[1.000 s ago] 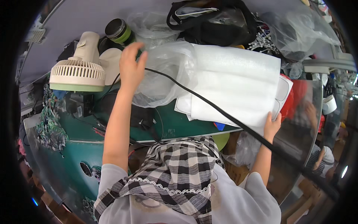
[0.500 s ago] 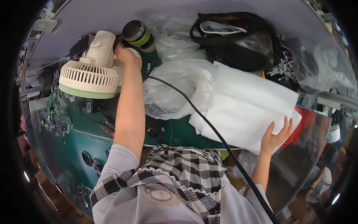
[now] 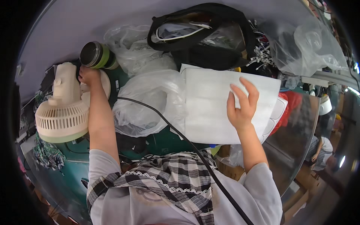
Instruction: The person assembles digital speedometer units by fitting circuit boards into back casings and snapping front covers onto them by hand. The person then moves packaging materials aside, takes screws from a container, and picks up an electric screwdriver.
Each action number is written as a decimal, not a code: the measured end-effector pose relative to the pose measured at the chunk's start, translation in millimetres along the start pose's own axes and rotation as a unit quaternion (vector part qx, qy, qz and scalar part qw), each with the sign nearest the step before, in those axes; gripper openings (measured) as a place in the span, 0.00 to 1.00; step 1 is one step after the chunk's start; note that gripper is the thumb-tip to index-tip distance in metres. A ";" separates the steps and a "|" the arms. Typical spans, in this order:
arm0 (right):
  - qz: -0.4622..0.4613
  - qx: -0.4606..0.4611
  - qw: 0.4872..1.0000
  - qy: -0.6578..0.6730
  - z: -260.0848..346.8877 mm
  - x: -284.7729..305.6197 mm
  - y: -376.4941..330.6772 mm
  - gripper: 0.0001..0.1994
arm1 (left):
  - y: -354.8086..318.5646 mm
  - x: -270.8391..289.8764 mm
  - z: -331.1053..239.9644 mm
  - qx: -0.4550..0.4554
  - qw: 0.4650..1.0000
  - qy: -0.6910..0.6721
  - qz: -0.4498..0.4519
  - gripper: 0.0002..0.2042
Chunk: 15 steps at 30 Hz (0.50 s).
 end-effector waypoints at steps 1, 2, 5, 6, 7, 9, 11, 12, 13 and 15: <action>-0.010 -0.001 1.000 -0.002 -5.9 1.4 5.6 0.19 | 2.6 6.2 -0.7 0.007 1.000 0.000 0.004 0.14; -0.010 -0.004 1.000 -0.005 -7.8 0.7 14.6 0.19 | 2.7 9.2 -4.0 0.003 1.000 -0.002 0.005 0.14; -0.053 -0.045 0.997 -0.015 -10.8 -1.6 49.4 0.27 | -1.5 38.6 -8.3 -0.011 0.988 -0.137 -0.075 0.10; -0.025 -0.024 0.999 -0.025 -7.3 -8.8 61.9 0.30 | -3.3 50.4 -13.1 -0.012 0.988 -0.135 -0.073 0.10; 0.004 -0.003 0.999 -0.036 -3.5 -14.2 73.4 0.33 | -3.8 58.5 -9.9 0.044 0.974 -0.212 -0.062 0.11; 0.002 0.018 0.998 -0.054 4.0 -16.5 93.0 0.33 | -7.0 61.4 -2.3 0.100 0.953 -0.283 -0.052 0.12; -0.045 0.067 0.995 -0.058 14.0 -15.6 104.9 0.30 | -11.7 61.2 9.8 0.120 0.906 -0.393 -0.098 0.14; -0.094 0.100 0.989 -0.053 18.8 -15.0 105.7 0.25 | -16.6 63.4 10.7 0.122 0.909 -0.386 -0.103 0.14; -0.115 0.123 0.984 -0.058 30.2 -11.8 106.5 0.22 | -22.9 65.2 5.7 0.123 0.897 -0.414 -0.093 0.15; -0.144 0.192 0.971 -0.016 56.4 -13.7 104.6 0.17 | -33.7 71.5 -1.5 0.106 0.865 -0.478 -0.111 0.17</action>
Point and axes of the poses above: each hand's wrist, its own y-axis towards the middle knuckle, its own x-axis out of the back of the hand, z = x × y, the point moved 7 cm from there along y, towards the middle knuckle, and after that the axes turned 2 degrees about z, right-handed, at the moved point
